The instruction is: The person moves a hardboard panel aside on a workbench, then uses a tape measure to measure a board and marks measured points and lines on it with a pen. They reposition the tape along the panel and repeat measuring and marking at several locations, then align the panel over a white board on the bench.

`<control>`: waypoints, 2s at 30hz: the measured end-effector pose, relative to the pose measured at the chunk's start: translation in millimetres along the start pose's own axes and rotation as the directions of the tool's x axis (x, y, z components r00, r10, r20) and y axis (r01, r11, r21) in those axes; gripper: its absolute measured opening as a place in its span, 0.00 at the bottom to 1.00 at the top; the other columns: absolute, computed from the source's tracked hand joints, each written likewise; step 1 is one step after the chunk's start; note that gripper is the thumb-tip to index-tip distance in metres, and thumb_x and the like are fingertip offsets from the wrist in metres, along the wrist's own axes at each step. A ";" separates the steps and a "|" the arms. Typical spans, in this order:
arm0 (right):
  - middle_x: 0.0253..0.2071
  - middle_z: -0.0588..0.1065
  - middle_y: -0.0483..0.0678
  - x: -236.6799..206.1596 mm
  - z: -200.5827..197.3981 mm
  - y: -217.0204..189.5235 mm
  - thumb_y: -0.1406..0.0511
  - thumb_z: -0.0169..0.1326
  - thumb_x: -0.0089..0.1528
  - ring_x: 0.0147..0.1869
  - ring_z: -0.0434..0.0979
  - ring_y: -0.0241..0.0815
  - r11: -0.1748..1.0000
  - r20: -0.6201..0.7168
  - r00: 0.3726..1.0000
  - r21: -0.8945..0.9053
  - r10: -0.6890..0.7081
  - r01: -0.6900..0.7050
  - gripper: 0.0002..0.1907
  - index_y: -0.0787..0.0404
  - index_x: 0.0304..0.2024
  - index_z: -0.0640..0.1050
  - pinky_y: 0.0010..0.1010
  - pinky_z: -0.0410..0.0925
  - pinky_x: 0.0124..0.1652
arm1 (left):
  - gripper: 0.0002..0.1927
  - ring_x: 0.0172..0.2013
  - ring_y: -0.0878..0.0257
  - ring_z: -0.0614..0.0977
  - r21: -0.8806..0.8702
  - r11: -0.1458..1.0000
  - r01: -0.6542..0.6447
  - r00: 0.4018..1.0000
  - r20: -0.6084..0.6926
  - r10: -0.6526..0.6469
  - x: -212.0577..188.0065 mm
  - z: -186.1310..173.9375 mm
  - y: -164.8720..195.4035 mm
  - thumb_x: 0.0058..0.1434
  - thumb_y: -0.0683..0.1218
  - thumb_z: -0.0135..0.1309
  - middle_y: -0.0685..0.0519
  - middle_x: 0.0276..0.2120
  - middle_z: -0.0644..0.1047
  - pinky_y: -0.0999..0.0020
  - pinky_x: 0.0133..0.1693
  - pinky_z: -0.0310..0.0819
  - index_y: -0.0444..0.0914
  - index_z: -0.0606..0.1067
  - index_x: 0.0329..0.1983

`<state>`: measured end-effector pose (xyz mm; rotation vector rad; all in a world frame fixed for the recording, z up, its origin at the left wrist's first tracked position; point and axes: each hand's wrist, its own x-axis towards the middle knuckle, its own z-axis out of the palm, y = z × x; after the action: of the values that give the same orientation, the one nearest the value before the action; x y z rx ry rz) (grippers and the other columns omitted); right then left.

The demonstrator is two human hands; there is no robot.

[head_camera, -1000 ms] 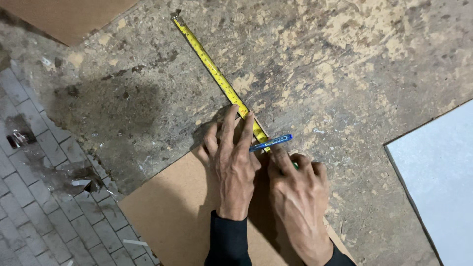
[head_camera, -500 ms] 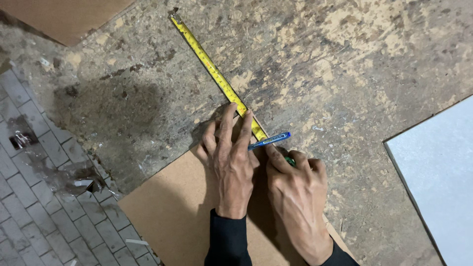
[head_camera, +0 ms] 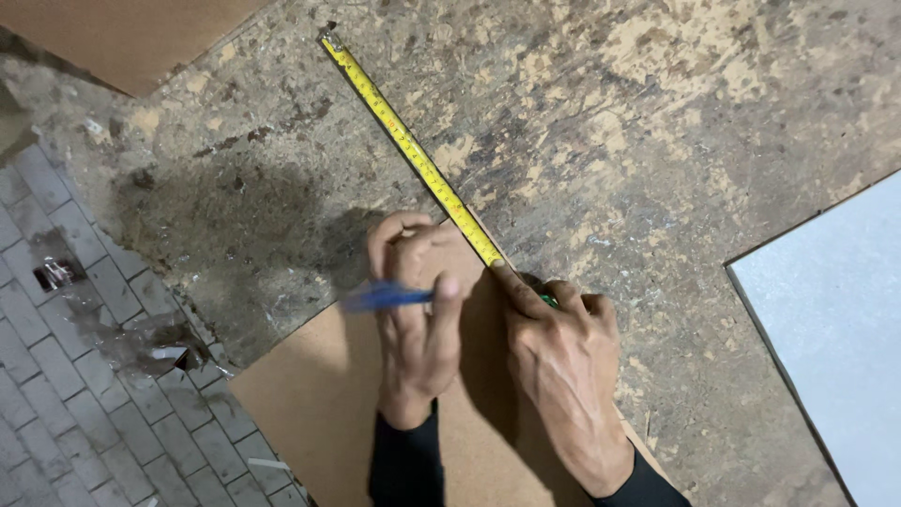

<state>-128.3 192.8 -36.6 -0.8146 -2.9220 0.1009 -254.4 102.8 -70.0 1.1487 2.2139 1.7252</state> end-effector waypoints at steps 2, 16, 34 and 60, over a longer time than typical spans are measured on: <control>0.53 0.80 0.36 0.8 2.2 0.7 0.65 0.56 0.60 0.38 0.75 0.39 0.999 0.015 1.000 0.019 0.025 -0.025 0.17 0.51 0.51 0.86 0.34 0.66 0.35 | 0.18 0.39 0.67 0.72 -0.205 0.977 0.059 0.986 0.164 -0.025 9.1 -8.0 -5.3 0.76 0.60 0.39 0.52 0.43 0.69 0.68 0.45 0.69 0.42 0.69 0.46; 0.57 0.79 0.33 -0.9 0.3 2.1 0.64 0.56 0.51 0.46 0.77 0.42 1.000 0.059 0.998 0.027 -0.011 0.010 0.13 0.57 0.37 0.86 0.38 0.68 0.41 | 0.04 0.35 0.65 0.84 -0.213 0.973 -0.084 0.739 0.642 0.204 91.7 -7.9 -24.6 0.58 0.40 0.61 0.52 0.34 0.82 0.68 0.39 0.80 0.36 0.79 0.35; 0.50 0.82 0.41 -4.0 2.8 -0.4 0.66 0.57 0.54 0.45 0.79 0.39 0.999 0.058 0.998 -0.019 0.036 -0.035 0.24 0.50 0.55 0.83 0.35 0.69 0.40 | 0.13 0.22 0.69 0.74 -0.100 0.991 -0.092 0.743 0.656 0.135 81.7 4.7 -45.5 0.67 0.48 0.61 0.56 0.23 0.76 0.68 0.26 0.69 0.39 0.74 0.30; 0.50 0.82 0.35 -6.9 -0.1 0.8 0.65 0.58 0.52 0.43 0.77 0.39 0.999 0.048 0.999 0.031 0.020 -0.022 0.22 0.53 0.51 0.85 0.35 0.68 0.40 | 0.14 0.22 0.67 0.72 -0.054 0.989 -0.135 0.759 0.636 0.139 81.2 5.0 -42.1 0.65 0.48 0.63 0.55 0.22 0.75 0.66 0.26 0.66 0.38 0.73 0.30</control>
<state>-122.0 189.9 -37.2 -0.8502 -2.9487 0.1705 -330.0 153.6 -79.9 1.6285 1.7248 1.1120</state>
